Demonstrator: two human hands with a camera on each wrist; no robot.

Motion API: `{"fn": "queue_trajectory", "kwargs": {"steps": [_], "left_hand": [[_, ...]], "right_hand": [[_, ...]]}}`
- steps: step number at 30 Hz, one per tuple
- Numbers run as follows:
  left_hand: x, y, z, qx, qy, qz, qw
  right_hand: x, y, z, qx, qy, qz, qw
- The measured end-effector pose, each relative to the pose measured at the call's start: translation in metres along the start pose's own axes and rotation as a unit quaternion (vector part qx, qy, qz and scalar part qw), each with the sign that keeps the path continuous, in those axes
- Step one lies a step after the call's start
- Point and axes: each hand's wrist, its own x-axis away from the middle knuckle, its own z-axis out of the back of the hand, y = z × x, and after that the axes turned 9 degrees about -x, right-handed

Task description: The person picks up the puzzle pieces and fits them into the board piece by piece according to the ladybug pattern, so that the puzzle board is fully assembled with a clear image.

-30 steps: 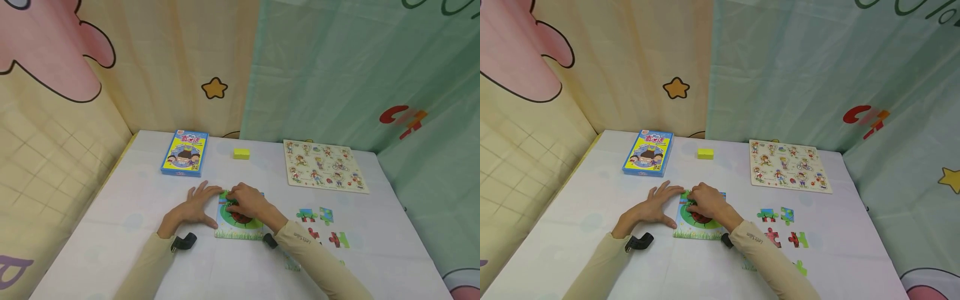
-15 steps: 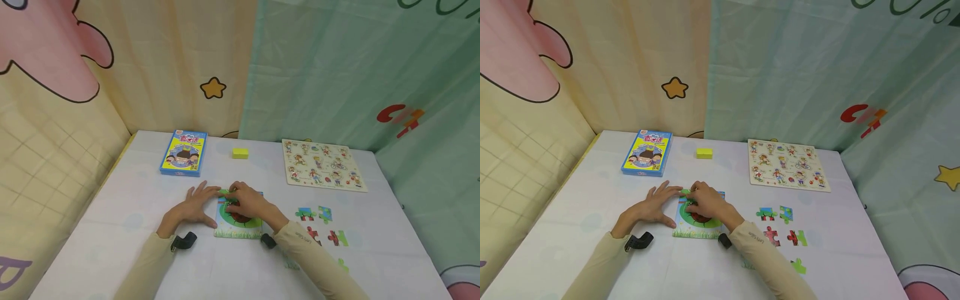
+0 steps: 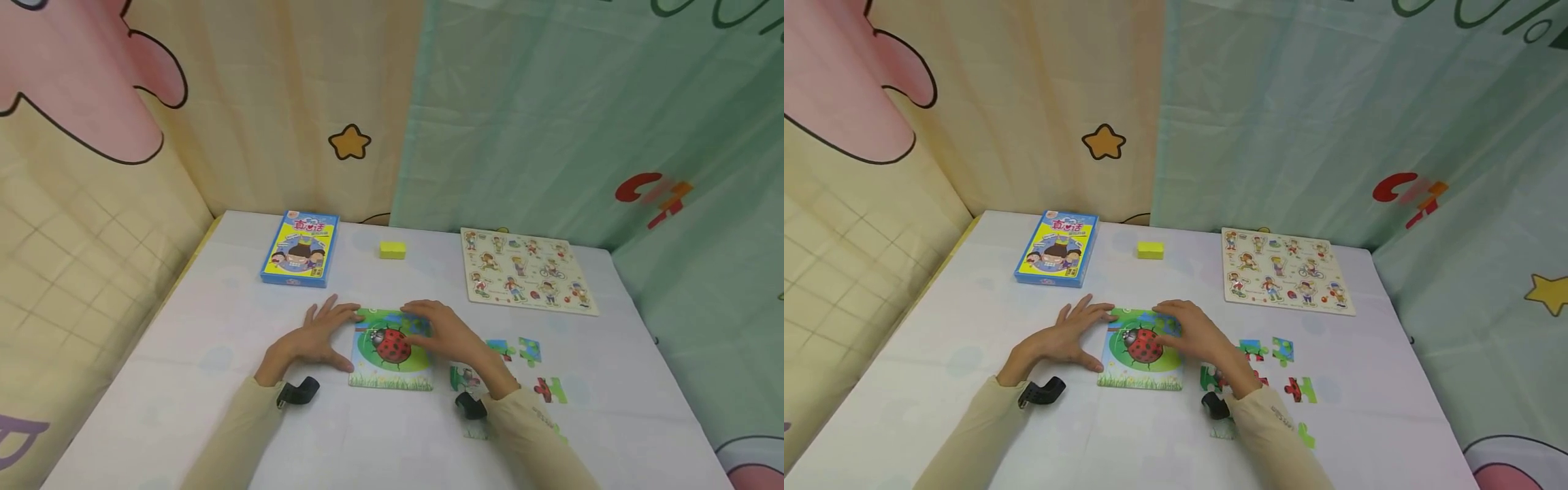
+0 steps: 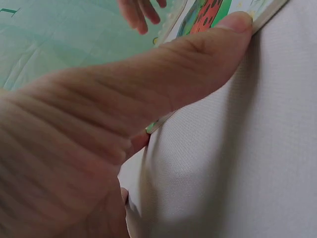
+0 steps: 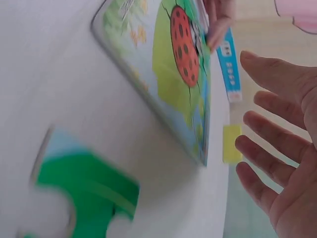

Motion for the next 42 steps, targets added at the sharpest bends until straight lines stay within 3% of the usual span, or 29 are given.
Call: {"fn": "queue_trajectory", "kwargs": {"steps": [3, 8, 15, 25, 35, 42], "left_hand": [[0.000, -0.001, 0.000, 0.011, -0.002, -0.005, 0.9999], [0.000, -0.001, 0.000, 0.016, -0.006, -0.006, 0.9998], [0.003, 0.001, 0.004, 0.026, 0.000, -0.004, 0.9997], [0.003, 0.002, 0.004, 0.035, 0.002, -0.007, 0.9994], [0.000, 0.000, -0.001, 0.026, -0.006, -0.007, 0.9996], [0.000, -0.001, 0.000, 0.029, -0.001, -0.006, 0.9996]], "right_hand": [[0.019, 0.009, 0.010, -0.002, 0.028, 0.004, 0.9996], [0.050, 0.025, 0.027, 0.012, 0.052, -0.023, 0.9983], [0.073, 0.043, 0.056, 0.010, 0.023, -0.045, 0.9987], [0.091, 0.063, 0.073, -0.002, -0.025, -0.088, 0.9958], [0.100, 0.085, 0.072, -0.010, -0.024, -0.107, 0.9940], [0.097, 0.087, 0.072, -0.007, -0.021, -0.122, 0.9923]]}}
